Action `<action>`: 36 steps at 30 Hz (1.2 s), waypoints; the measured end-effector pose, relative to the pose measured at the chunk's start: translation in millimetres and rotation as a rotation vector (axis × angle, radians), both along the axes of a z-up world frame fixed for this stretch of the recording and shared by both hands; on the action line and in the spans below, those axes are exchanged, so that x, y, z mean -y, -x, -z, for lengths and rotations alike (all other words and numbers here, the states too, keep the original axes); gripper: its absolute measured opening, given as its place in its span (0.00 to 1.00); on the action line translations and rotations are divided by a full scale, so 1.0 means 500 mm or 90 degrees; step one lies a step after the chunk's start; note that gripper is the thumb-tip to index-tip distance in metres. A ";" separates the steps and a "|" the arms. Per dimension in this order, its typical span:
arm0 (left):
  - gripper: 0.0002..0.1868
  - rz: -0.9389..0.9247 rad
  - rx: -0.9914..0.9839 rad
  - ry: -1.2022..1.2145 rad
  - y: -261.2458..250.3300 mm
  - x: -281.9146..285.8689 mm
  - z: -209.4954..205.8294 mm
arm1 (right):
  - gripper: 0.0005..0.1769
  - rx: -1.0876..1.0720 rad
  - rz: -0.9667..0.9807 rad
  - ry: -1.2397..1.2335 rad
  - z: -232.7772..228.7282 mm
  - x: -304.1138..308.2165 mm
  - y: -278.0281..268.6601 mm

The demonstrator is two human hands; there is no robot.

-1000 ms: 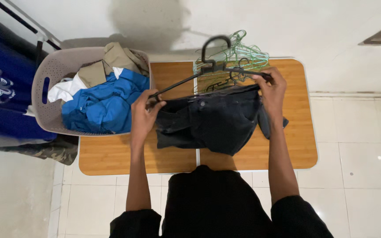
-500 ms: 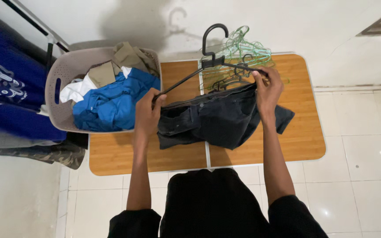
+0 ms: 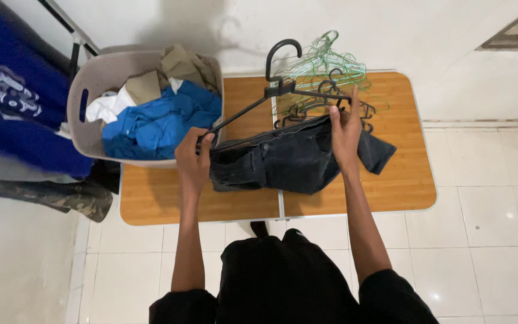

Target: The person takes a dark garment from a laundry basket, places it on a hanger, and hangs it on a clothing rack. Then the person takes a beige garment from the basket and begins to unfold it on the table.

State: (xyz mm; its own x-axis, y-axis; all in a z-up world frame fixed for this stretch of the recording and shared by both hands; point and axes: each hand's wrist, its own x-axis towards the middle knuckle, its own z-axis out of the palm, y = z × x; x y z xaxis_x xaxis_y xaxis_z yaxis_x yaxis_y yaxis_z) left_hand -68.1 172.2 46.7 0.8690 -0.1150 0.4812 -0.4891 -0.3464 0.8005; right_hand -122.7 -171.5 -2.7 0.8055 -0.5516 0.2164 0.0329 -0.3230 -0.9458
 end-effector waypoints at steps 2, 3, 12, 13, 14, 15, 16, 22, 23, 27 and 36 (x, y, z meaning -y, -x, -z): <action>0.09 0.014 -0.027 0.025 0.025 -0.022 0.006 | 0.42 0.049 -0.013 0.063 0.007 -0.018 0.018; 0.09 0.020 -0.041 0.037 0.037 -0.034 0.007 | 0.42 0.074 -0.019 0.093 0.009 -0.029 0.027; 0.10 -0.046 0.007 -0.048 0.179 -0.111 0.015 | 0.43 0.056 -0.023 0.087 -0.002 -0.120 0.141; 0.10 -0.036 -0.021 -0.034 0.196 -0.121 0.015 | 0.44 0.074 -0.035 0.083 -0.004 -0.131 0.153; 0.11 -0.025 -0.050 -0.020 0.214 -0.129 0.014 | 0.44 0.092 -0.047 0.079 -0.008 -0.141 0.165; 0.11 -0.015 -0.078 -0.005 0.231 -0.139 0.013 | 0.45 0.109 -0.058 0.075 -0.011 -0.153 0.177; 0.11 -0.026 -0.081 -0.008 0.245 -0.148 0.012 | 0.45 0.084 -0.051 0.074 -0.016 -0.162 0.185; 0.09 -0.036 -0.053 0.015 0.307 -0.219 -0.008 | 0.44 0.110 -0.072 0.092 -0.040 -0.237 0.226; 0.09 -0.033 -0.042 0.024 0.317 -0.232 -0.012 | 0.43 0.123 -0.069 0.099 -0.043 -0.250 0.230; 0.06 -0.057 -0.027 0.043 0.348 -0.293 -0.024 | 0.42 0.036 -0.012 -0.002 -0.045 -0.310 0.241; 0.07 -0.108 -0.047 0.067 0.377 -0.455 -0.032 | 0.38 0.174 -0.092 0.013 -0.073 -0.471 0.233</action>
